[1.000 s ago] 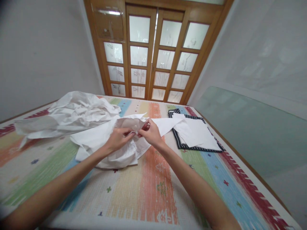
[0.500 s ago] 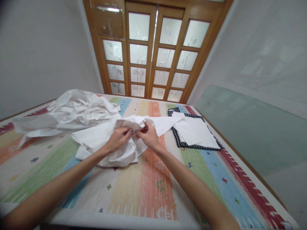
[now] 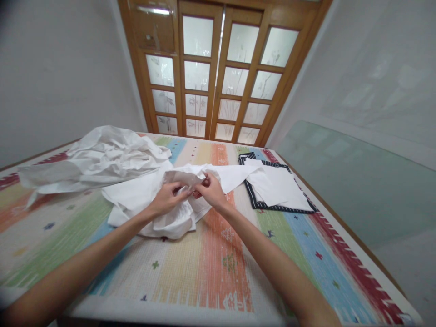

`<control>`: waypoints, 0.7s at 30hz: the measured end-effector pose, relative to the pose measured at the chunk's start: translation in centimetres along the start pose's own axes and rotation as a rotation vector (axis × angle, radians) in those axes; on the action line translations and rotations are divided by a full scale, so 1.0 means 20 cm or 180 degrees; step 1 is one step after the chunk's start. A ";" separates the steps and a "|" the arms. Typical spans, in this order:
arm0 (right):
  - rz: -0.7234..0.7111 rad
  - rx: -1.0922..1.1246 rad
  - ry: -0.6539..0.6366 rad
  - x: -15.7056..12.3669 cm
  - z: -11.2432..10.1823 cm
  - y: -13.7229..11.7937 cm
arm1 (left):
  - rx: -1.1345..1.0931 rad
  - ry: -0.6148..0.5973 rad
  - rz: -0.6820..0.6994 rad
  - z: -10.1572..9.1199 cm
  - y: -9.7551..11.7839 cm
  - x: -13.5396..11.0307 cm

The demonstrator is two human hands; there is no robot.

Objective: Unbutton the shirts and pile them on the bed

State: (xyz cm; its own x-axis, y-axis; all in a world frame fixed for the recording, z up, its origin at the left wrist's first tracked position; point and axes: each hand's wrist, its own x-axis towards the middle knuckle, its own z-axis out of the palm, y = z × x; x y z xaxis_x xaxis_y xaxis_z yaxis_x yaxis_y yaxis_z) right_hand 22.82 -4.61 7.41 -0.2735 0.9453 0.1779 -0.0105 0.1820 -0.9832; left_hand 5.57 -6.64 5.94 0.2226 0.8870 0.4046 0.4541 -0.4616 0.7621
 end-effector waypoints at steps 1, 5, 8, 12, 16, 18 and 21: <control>0.0000 0.0015 0.0010 0.00 0.00 0.00 | -0.0004 0.0026 0.0019 0.01 0.00 0.00; -0.0175 -0.0091 0.0051 0.00 0.01 0.02 | -0.0180 0.0173 0.0023 0.03 0.00 0.00; -0.0369 -0.0269 0.0172 0.00 0.02 0.05 | -0.0266 0.0289 -0.0042 0.04 0.00 -0.01; -0.0741 -0.0831 0.0439 -0.01 0.03 0.08 | -0.0197 0.0453 -0.0117 0.06 0.00 -0.01; -0.1085 -0.1247 0.0508 -0.01 0.04 0.07 | -0.0317 0.0630 -0.0160 0.06 0.00 0.00; -0.1184 -0.1261 0.0485 -0.01 0.04 0.06 | -0.0412 0.0678 -0.0201 0.06 0.00 0.00; -0.1314 -0.1260 0.0458 0.00 0.05 0.06 | -0.0496 0.0716 -0.0266 0.06 0.00 0.00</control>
State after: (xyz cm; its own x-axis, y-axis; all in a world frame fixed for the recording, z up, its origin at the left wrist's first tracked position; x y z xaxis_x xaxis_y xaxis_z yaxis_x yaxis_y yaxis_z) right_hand 21.77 -4.64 6.17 -0.1897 0.7969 0.5736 0.2792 0.6039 -0.7466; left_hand 6.50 -6.56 5.30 -0.0151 0.9046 0.4260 0.3210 -0.3991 0.8589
